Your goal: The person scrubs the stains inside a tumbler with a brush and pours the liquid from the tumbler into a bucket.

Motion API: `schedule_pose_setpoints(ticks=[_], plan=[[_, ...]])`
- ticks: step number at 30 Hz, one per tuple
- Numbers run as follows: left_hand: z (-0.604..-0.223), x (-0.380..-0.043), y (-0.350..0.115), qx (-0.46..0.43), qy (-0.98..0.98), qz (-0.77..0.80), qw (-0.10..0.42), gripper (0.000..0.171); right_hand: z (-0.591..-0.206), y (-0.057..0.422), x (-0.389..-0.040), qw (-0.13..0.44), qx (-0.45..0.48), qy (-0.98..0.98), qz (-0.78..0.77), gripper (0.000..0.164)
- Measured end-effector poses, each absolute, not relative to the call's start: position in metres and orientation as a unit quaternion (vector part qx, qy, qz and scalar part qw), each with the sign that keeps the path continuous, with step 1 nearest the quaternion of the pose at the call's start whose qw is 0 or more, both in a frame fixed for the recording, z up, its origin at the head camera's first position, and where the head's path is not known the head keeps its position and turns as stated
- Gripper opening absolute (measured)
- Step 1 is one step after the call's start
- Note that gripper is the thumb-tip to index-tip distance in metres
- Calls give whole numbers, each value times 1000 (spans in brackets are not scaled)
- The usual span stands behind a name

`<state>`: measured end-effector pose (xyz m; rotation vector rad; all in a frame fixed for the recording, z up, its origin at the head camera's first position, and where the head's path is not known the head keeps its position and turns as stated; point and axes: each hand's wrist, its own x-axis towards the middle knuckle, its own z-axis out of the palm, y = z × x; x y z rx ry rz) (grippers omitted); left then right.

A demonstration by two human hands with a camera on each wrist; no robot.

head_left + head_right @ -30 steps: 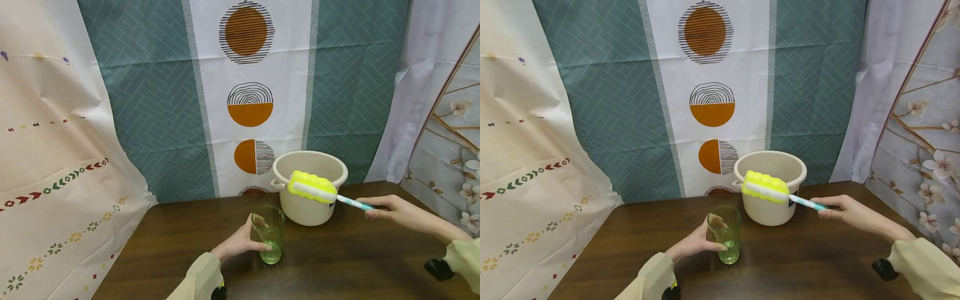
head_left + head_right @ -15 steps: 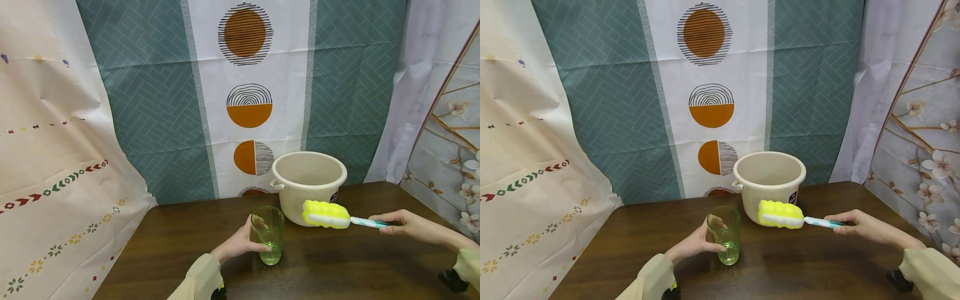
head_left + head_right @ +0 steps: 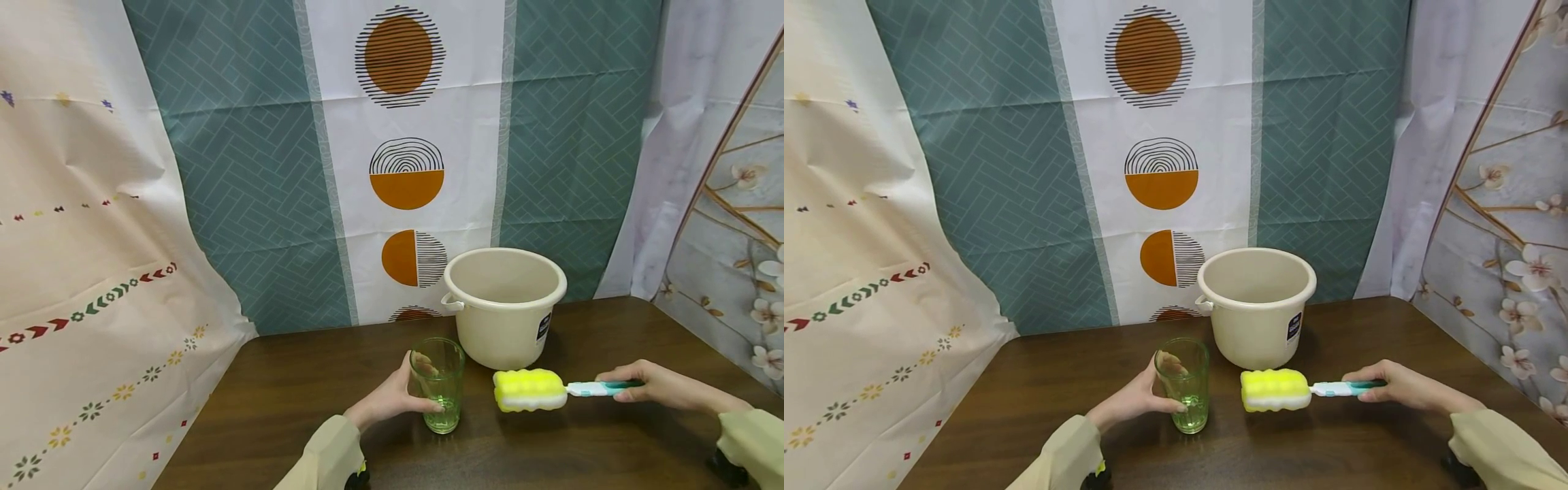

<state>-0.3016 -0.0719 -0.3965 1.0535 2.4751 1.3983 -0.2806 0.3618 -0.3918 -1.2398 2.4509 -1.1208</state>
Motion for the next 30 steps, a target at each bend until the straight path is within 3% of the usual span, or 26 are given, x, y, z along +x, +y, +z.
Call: schedule_pose_setpoints(ticks=[15, 30], plan=[[-394, -301, -70, 353, 814, 458, 52, 65, -407, 357, -281, 23, -372, 890, -262, 34], [-398, -303, -71, 354, 810, 463, 60, 64, -422, 353, -280, -22, -370, 889, -270, 33]])
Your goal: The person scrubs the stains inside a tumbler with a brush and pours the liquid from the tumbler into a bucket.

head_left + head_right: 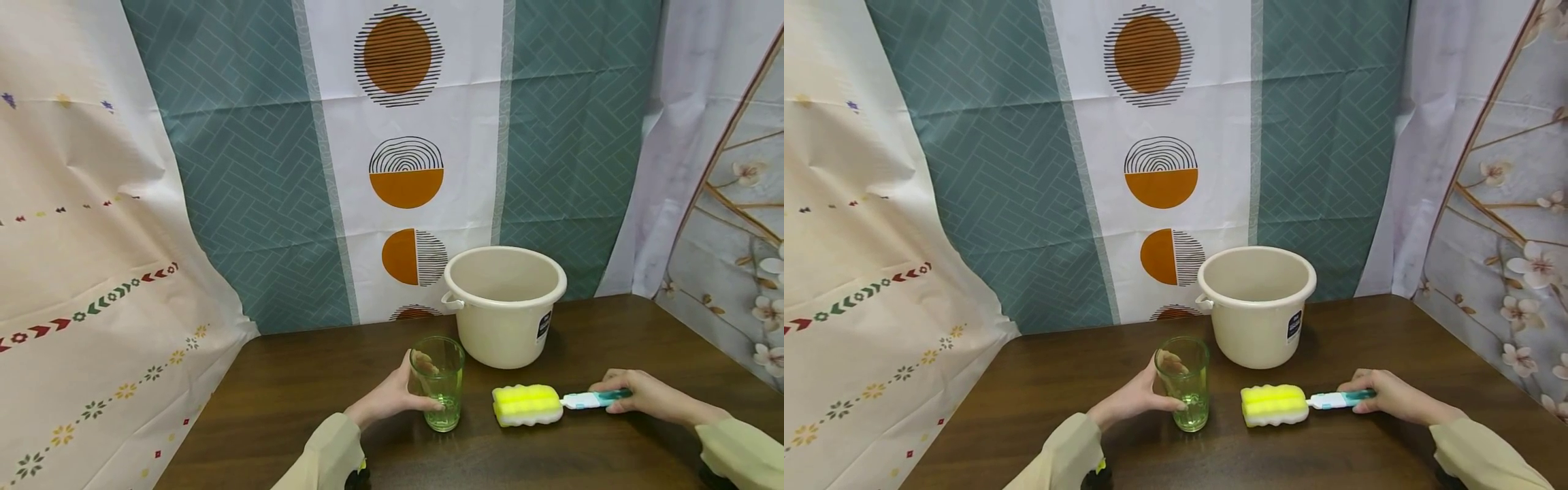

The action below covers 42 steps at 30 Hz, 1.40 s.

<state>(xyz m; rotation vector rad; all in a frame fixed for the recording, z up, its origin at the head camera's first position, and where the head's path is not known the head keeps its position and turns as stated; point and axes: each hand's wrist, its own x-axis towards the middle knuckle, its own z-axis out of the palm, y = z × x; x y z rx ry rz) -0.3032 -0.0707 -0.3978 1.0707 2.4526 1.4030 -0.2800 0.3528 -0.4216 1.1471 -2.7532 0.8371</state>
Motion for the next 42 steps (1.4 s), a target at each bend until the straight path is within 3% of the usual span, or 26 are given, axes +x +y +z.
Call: schedule_pose_setpoints(ticks=[4, 11, 22, 29, 42], plan=[[-398, -304, -72, 352, 812, 462, 61, 67, -422, 350, -280, 26, 360, -896, 260, 34], [-398, -304, -71, 349, 814, 461, 60, 65, -421, 349, -279, 85, 360, -900, 229, 32], [-398, -304, -71, 357, 806, 468, 56, 64, -425, 349, -279, 112, 358, -899, 227, 29], [-398, -303, -71, 354, 810, 464, 57, 66, -424, 347, -277, 116, 367, -895, 227, 36], [-398, -302, -72, 349, 818, 454, 53, 67, -362, 329, -285, 211, 260, -920, 202, 38]])
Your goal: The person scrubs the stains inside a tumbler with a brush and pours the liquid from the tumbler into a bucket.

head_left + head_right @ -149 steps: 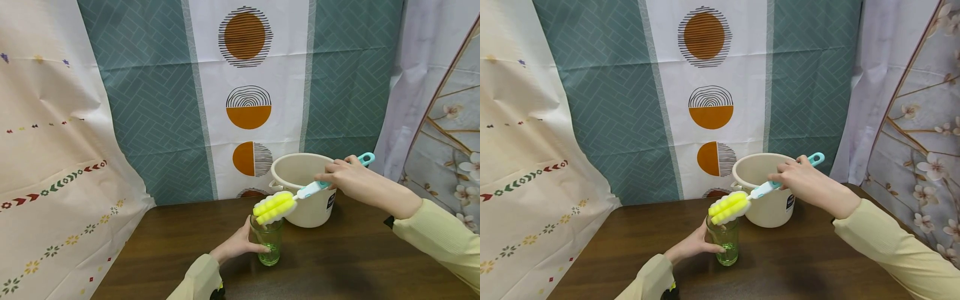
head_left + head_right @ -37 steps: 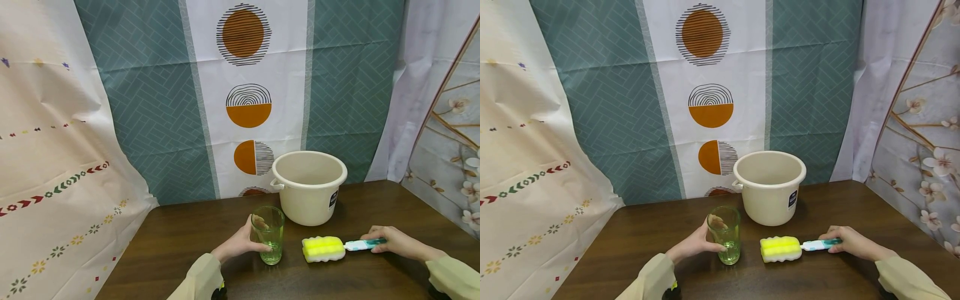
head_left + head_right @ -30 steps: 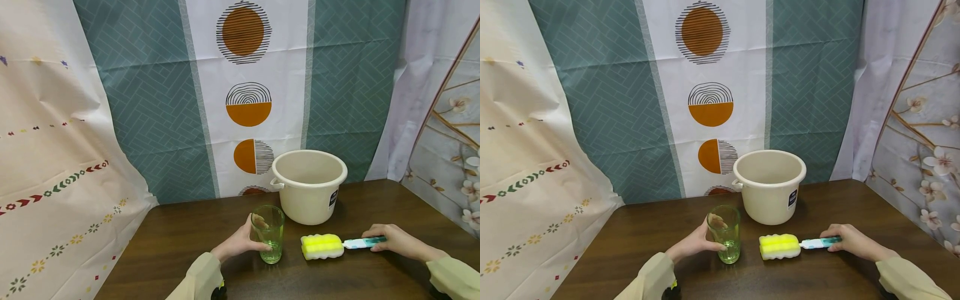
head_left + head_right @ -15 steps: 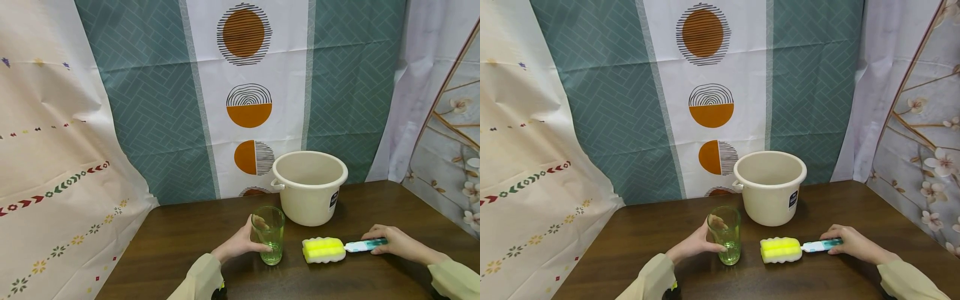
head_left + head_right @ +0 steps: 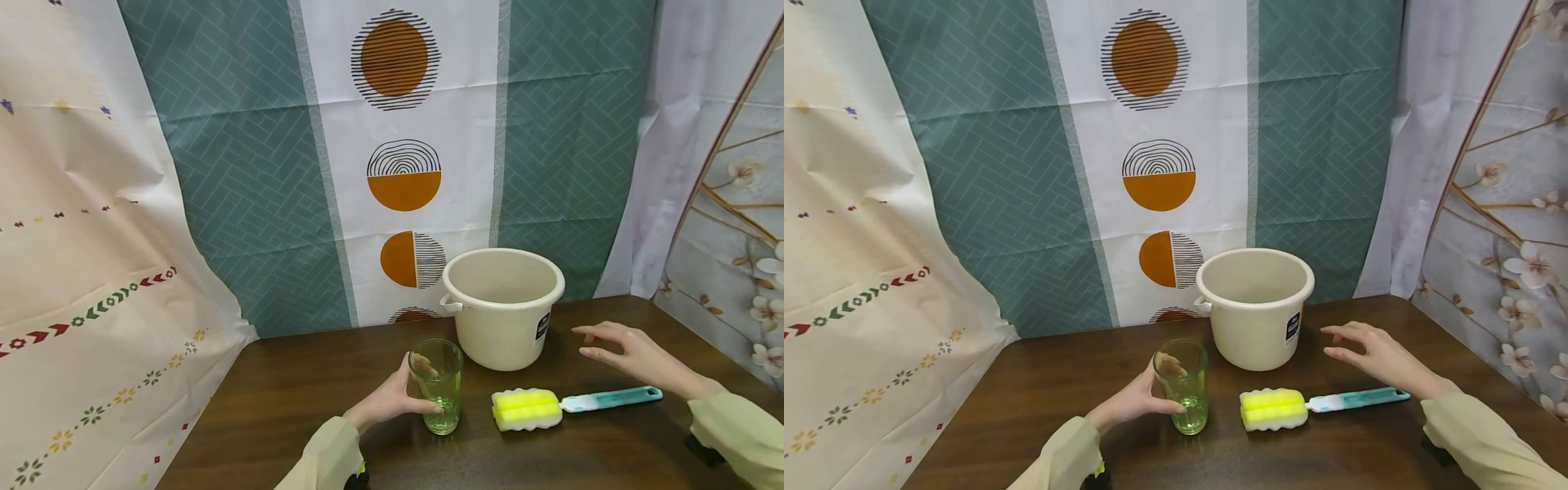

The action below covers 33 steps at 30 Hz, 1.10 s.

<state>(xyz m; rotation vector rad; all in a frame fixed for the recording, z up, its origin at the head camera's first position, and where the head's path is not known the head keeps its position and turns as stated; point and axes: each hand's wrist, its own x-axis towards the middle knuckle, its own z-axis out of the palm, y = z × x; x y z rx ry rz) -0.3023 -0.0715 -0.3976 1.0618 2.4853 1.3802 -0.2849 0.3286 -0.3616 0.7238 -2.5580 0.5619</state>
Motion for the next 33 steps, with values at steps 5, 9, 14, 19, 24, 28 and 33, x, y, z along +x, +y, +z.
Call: schedule_pose_setpoints(ticks=[5, 9, 14, 19, 24, 28, 33], plan=[[-400, -302, -74, 342, 820, 455, 52, 67, -345, 323, -288, 222, 223, -920, 236, 40], [-402, -302, -75, 343, 820, 456, 51, 67, -332, 318, -296, 219, 191, -918, 271, 42], [-402, -301, -75, 344, 820, 455, 51, 67, -315, 311, -310, 225, 170, -918, 279, 44], [-400, -301, -75, 343, 821, 454, 53, 66, -301, 307, -322, 214, 152, -927, 267, 50], [-401, -302, -74, 346, 818, 456, 57, 67, -294, 306, -331, 193, 126, -936, 267, 55], [-399, -302, -73, 344, 817, 459, 58, 67, -291, 306, -337, 181, 128, -939, 262, 58], [-397, -302, -72, 346, 814, 463, 58, 67, -291, 305, -344, 175, 130, -942, 254, 59]])
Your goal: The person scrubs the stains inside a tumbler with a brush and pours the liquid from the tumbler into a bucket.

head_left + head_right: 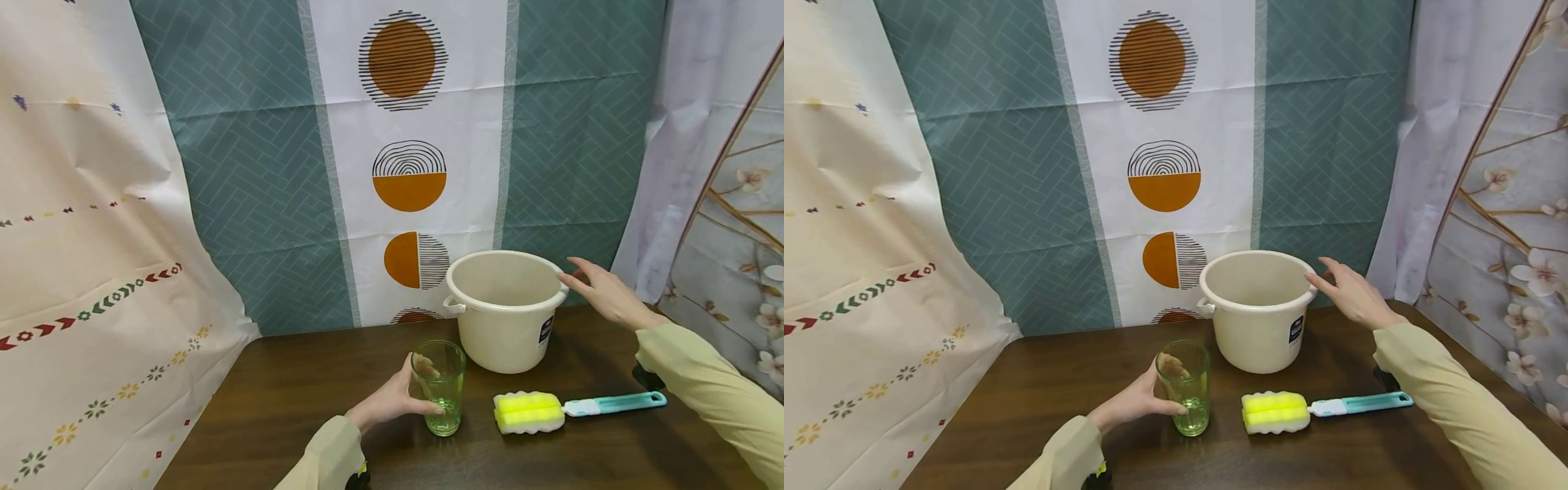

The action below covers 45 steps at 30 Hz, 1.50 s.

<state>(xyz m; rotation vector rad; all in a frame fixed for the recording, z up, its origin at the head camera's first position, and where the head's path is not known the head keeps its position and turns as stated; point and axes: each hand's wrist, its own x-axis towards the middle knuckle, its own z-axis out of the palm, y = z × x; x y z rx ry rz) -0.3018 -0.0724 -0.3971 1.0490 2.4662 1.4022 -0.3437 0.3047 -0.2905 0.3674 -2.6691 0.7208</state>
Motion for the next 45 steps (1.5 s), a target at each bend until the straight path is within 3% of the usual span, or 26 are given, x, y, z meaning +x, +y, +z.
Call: schedule_pose_setpoints(ticks=[14, 28, 38, 45], plan=[[-398, -303, -73, 347, 811, 466, 64, 67, -296, 295, -358, 146, 110, -955, 236, 63], [-373, -284, -71, 356, 805, 469, 68, 62, -301, 294, -359, 164, 130, -943, 257, 58], [-364, -279, -72, 363, 808, 464, 10, 56, -302, 295, -360, 162, 135, -945, 248, 57], [-347, -285, -76, 348, 819, 453, -60, 57, -303, 295, -359, 170, 136, -942, 256, 53]])
